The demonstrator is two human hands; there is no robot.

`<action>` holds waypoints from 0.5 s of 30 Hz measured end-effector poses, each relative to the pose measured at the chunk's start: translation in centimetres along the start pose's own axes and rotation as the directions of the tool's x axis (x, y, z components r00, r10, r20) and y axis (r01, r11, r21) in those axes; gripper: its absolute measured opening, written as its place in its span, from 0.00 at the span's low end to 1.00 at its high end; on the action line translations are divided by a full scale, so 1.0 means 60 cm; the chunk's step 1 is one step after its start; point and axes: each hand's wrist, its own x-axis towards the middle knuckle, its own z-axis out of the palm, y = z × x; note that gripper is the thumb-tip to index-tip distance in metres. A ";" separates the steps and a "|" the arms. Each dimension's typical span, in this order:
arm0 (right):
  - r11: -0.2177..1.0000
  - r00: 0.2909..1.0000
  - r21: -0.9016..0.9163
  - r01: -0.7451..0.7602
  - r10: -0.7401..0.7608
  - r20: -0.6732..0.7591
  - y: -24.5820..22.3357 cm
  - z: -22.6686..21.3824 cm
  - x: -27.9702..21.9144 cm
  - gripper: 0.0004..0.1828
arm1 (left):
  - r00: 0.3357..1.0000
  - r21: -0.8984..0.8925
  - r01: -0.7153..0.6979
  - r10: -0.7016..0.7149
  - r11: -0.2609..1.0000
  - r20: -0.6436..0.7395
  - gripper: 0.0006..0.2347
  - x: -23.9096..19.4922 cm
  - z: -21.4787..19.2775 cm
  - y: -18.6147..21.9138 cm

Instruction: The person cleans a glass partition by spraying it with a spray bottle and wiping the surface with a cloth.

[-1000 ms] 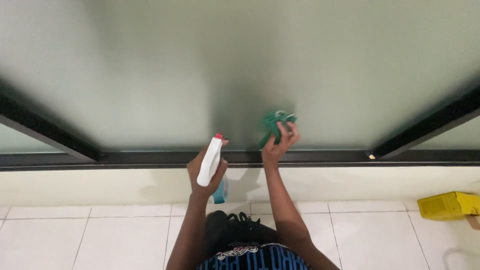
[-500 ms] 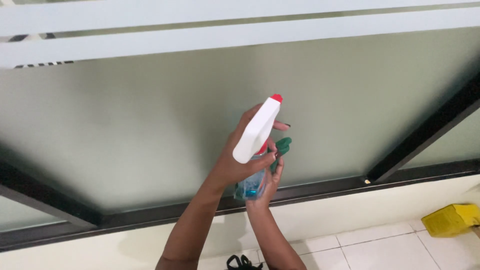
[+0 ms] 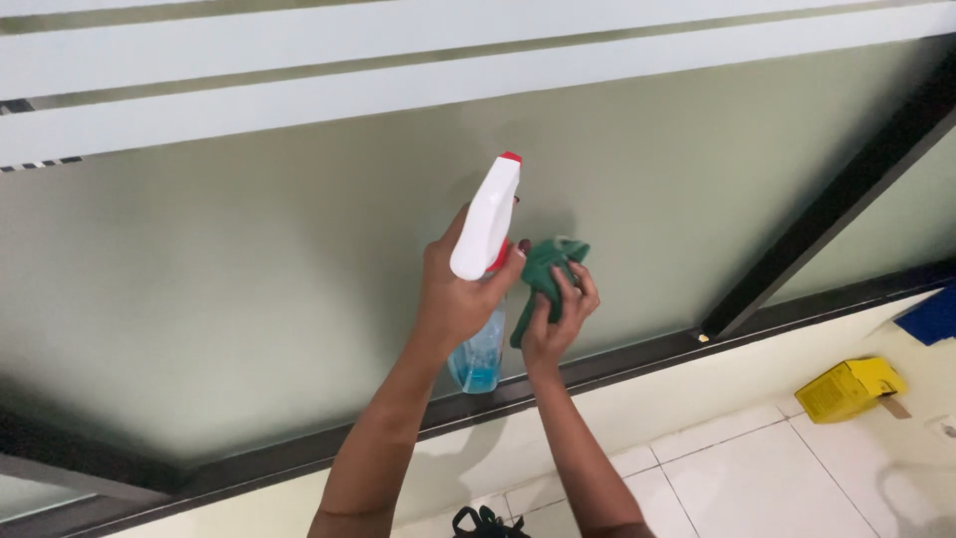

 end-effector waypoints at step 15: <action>0.681 0.686 -0.168 0.712 -0.627 0.368 -0.074 0.070 0.223 0.23 | 0.974 0.192 0.164 -0.127 0.968 -0.188 0.18 -0.178 -0.062 -0.037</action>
